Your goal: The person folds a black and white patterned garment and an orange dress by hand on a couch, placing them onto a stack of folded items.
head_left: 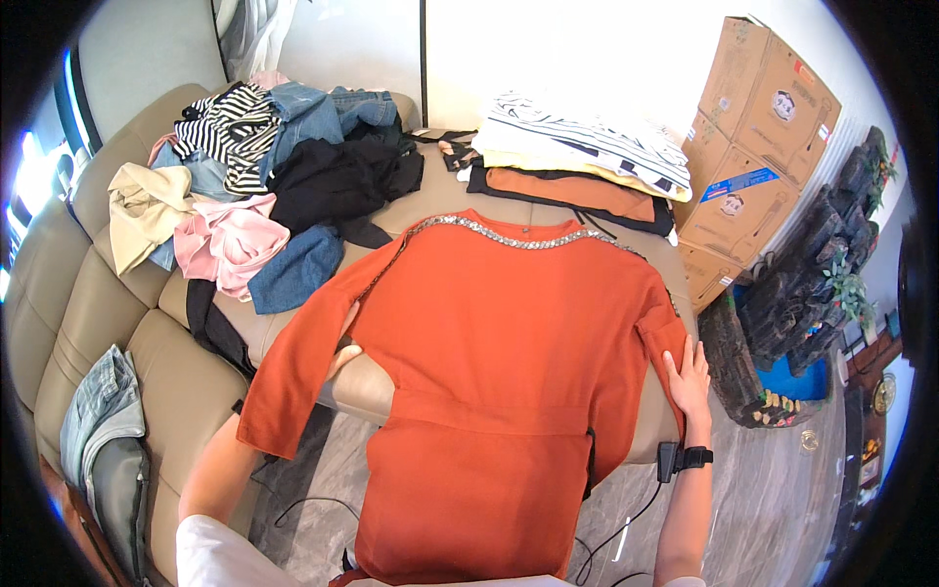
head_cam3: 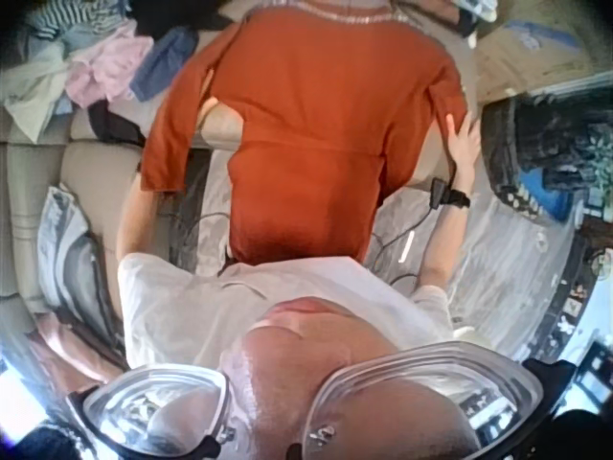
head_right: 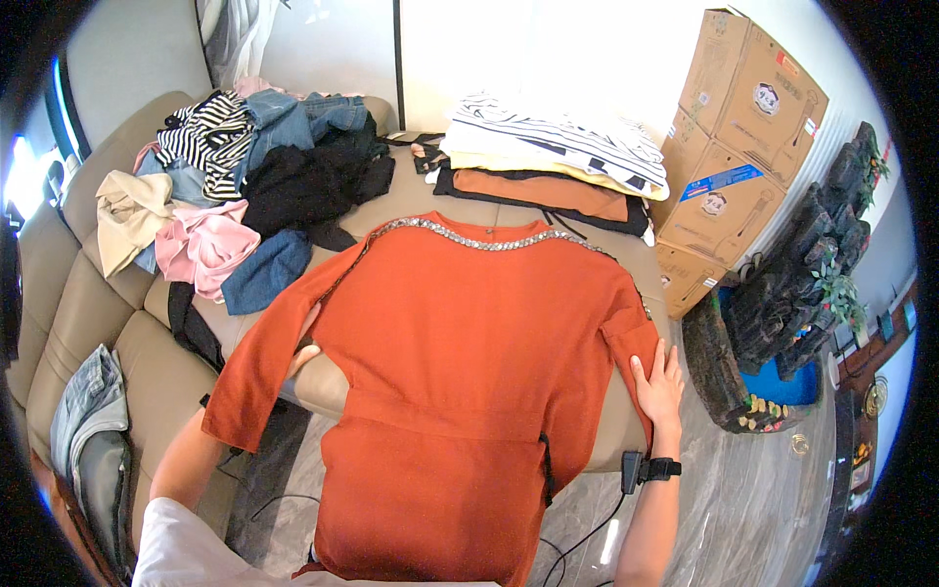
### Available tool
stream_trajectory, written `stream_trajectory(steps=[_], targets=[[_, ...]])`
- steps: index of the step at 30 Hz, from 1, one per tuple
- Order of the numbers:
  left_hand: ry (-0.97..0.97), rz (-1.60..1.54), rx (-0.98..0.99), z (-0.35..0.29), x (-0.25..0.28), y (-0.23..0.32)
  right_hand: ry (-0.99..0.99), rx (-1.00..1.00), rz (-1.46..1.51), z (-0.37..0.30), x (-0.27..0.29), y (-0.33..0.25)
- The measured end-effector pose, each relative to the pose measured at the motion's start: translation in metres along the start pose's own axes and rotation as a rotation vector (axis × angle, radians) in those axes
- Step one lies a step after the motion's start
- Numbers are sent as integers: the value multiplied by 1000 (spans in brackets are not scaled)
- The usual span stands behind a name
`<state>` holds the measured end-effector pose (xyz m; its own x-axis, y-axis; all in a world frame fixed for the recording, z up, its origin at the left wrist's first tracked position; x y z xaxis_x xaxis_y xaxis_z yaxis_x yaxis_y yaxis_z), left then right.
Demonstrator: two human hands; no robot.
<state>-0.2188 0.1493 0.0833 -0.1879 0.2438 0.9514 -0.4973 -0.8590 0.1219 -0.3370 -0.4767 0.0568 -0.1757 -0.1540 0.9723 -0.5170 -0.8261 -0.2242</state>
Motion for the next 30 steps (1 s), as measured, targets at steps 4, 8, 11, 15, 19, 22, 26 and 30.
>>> stream_trajectory(steps=[4,8,11,15,19,22,26,30], targets=[[136,-402,116,-6,31,-11,-107,86,14,17,-14,0],[176,-499,130,40,35,21,-166,144,7,34,5,21],[220,-177,160,68,48,33,-328,90,-367,56,13,5],[446,67,-68,76,31,55,-79,331,-412,53,89,-109],[186,892,-353,64,13,77,-434,714,919,-22,96,-279],[130,821,-313,70,42,118,-837,963,950,-124,73,-367],[157,507,-272,68,25,127,-1102,663,1229,-153,44,-395],[59,560,-233,66,-19,119,-1012,690,1215,-137,17,-385]])
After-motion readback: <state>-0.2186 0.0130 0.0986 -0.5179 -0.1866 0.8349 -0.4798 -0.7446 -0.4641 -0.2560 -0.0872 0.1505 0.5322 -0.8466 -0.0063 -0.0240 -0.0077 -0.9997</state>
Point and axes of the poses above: each hand's wrist, its own z-axis towards the middle knuckle, its own x-axis out of the back of the hand, y = z × x, the point moved 7 cm from there along z, towards the middle knuckle, and after that the axes turned 3 degrees about x, right-handed, at the moved point
